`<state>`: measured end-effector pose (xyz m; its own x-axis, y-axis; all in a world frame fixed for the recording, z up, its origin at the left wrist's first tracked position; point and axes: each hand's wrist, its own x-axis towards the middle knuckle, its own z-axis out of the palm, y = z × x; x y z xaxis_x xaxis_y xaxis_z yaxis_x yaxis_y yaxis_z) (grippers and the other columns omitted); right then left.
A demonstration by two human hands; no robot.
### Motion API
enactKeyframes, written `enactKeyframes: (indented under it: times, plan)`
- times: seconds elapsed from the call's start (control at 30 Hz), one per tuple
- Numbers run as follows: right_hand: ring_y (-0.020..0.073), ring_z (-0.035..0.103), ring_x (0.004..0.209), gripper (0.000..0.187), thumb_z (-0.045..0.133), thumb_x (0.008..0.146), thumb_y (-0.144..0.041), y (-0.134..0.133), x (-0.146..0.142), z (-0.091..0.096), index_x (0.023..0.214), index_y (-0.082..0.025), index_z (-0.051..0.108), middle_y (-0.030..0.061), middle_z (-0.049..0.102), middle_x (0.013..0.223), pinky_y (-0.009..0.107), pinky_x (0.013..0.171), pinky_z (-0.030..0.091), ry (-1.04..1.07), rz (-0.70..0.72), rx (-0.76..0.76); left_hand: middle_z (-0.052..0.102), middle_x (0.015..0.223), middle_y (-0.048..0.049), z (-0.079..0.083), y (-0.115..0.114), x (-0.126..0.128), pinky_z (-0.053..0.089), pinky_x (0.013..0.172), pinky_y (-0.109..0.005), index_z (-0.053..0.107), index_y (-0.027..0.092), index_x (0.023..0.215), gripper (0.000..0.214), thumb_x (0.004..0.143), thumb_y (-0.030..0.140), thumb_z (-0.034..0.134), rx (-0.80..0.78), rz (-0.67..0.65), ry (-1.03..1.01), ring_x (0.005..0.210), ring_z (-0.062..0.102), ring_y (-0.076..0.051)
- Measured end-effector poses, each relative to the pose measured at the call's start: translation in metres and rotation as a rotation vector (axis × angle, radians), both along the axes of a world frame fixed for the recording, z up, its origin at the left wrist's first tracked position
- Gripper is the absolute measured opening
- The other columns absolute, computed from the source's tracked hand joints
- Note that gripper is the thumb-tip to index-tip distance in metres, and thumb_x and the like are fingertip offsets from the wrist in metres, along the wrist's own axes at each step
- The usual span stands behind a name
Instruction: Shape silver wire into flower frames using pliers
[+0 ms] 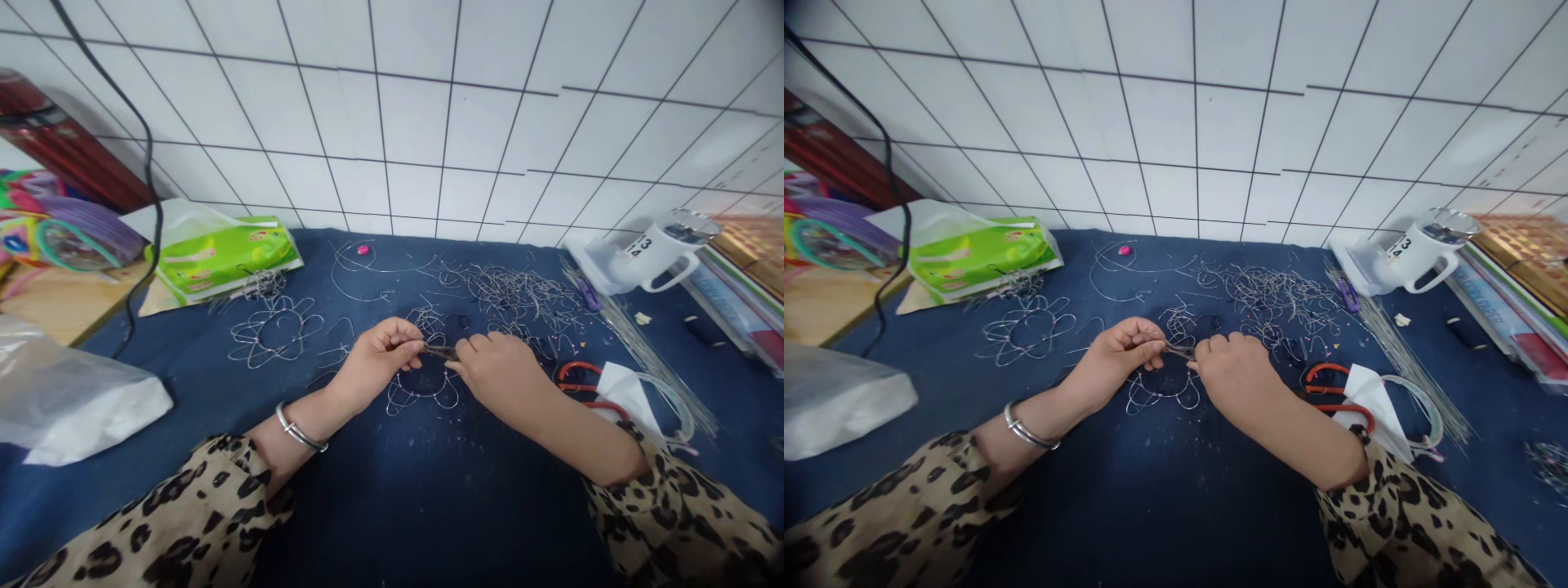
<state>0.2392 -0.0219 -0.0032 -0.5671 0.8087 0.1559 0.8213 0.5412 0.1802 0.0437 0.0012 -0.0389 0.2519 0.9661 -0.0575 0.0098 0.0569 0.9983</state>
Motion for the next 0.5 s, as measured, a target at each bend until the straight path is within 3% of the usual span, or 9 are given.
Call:
enactKeyframes:
  times: [0.5]
  plan:
    - [0.0181,0.045,0.068,0.028,0.037,0.093,-0.033,-0.0006,-0.0003,0.0023,0.086,-0.015,0.057,0.0058,0.056,0.072,0.033,0.059,0.019,-0.035,0.004,0.036,0.059,0.069,0.0007,-0.0026,0.0003,-0.0016,0.044,0.055,-0.021,0.056,0.017,0.085,0.011,0.077,0.018,0.063,-0.034,-0.015,-0.05,0.06,0.057,-0.009]
